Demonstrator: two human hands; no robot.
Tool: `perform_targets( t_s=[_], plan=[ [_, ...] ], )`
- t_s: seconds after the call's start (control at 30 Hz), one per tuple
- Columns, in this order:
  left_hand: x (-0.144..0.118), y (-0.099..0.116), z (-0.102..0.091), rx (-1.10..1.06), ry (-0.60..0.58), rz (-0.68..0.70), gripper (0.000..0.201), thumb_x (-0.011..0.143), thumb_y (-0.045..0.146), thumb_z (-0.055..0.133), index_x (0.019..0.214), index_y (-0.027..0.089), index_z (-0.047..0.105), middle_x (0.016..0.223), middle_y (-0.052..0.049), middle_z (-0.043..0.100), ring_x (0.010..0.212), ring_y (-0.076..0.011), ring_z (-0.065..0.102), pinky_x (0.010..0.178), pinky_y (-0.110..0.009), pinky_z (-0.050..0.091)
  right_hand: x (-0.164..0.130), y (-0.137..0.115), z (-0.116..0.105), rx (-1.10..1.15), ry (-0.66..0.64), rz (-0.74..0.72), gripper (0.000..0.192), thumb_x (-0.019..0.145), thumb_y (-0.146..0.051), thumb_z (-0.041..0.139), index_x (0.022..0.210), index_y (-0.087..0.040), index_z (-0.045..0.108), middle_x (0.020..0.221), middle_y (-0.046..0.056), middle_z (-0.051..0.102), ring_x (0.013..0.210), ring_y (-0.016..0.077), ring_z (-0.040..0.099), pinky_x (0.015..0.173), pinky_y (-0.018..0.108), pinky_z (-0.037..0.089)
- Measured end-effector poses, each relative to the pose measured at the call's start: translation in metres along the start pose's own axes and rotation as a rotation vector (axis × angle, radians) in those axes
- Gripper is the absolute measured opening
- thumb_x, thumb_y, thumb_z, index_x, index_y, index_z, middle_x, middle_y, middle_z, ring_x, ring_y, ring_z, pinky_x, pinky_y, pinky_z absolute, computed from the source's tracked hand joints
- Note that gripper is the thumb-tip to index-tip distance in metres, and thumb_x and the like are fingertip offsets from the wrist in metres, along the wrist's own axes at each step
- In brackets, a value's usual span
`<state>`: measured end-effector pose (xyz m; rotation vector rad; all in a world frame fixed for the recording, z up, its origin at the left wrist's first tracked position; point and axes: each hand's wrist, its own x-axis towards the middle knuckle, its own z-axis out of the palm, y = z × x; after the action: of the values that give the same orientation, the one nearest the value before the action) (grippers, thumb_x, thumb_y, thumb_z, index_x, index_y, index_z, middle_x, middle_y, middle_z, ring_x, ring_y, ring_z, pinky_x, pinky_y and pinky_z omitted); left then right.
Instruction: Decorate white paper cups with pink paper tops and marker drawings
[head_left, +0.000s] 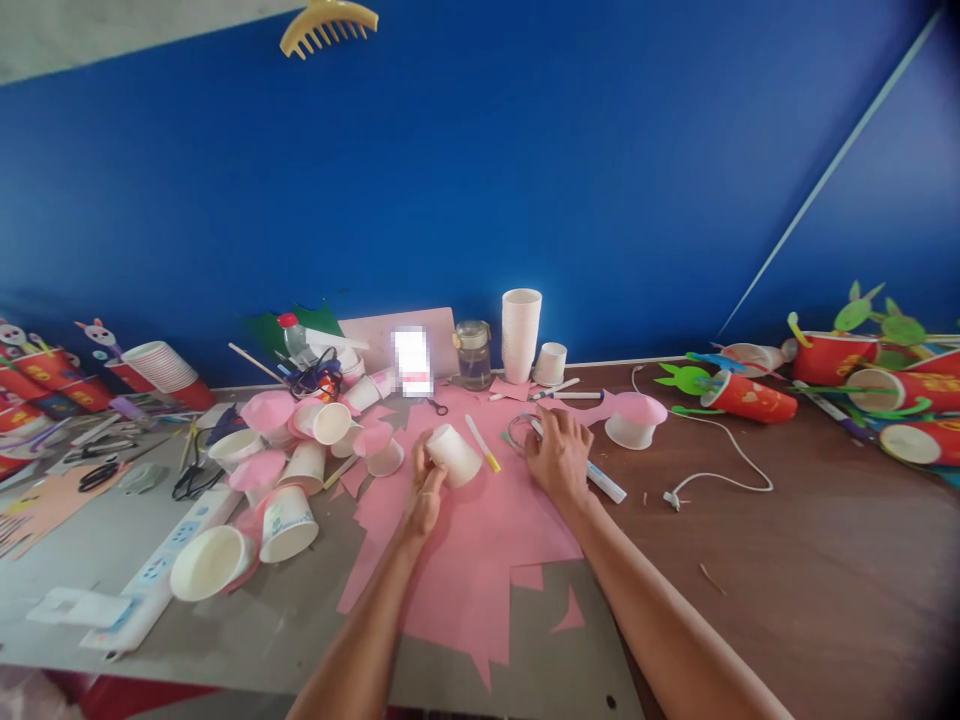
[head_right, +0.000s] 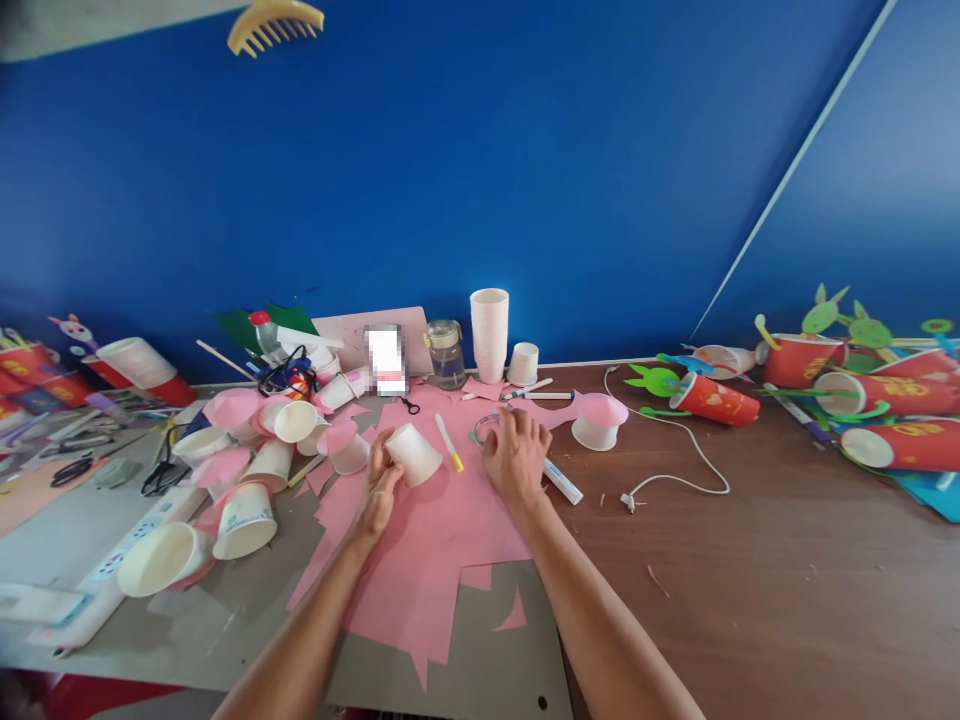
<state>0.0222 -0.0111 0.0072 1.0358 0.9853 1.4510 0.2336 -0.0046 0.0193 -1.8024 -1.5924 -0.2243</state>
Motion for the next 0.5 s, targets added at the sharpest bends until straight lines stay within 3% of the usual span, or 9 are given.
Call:
perform_targets(
  t_s=[0.17,0.27,0.4,0.5],
  plan=[
    [0.001,-0.006,-0.004,0.145,-0.112,0.013,0.050,0.074,0.020,0.064,0.122,0.024,0.052,0.108,-0.005,0.062,0.092,-0.0193,0.057,0.080,-0.029,0.044,0.003,0.014,0.004,-0.161,-0.113,0.146,0.038,0.087,-0.032,0.054,0.118,-0.011,0.058,0.105,0.020,0.067,0.097,0.0340,0.057,0.092,0.046,0.027],
    [0.001,-0.006,-0.006,0.181,-0.104,0.052,0.054,0.071,0.018,0.065,0.124,0.023,0.053,0.118,-0.007,0.060,0.104,-0.0231,0.056,0.087,-0.032,0.043,-0.001,0.010,0.005,-0.163,-0.165,0.117,0.031,0.088,-0.032,0.053,0.111,-0.013,0.061,0.098,0.017,0.071,0.097,0.0329,0.057,0.095,0.048,0.023],
    [0.001,-0.001,-0.005,0.214,-0.055,0.109,0.055,0.067,0.014,0.068,0.120,0.023,0.059,0.125,-0.008,0.058,0.115,-0.0272,0.052,0.097,-0.035,0.039,-0.003,0.001,0.006,-0.080,-0.107,-0.021,0.032,0.091,-0.034,0.050,0.113,-0.015,0.062,0.105,0.013,0.072,0.106,0.0295,0.055,0.102,0.046,0.018],
    [0.002,0.000,-0.006,0.228,-0.031,0.132,0.054,0.066,0.012,0.068,0.118,0.023,0.061,0.125,-0.008,0.059,0.118,-0.0279,0.051,0.100,-0.035,0.037,-0.001,0.001,0.006,-0.027,-0.086,-0.040,0.028,0.093,-0.029,0.047,0.112,-0.018,0.065,0.095,0.009,0.074,0.102,0.0257,0.057,0.102,0.044,0.018]
  ],
)
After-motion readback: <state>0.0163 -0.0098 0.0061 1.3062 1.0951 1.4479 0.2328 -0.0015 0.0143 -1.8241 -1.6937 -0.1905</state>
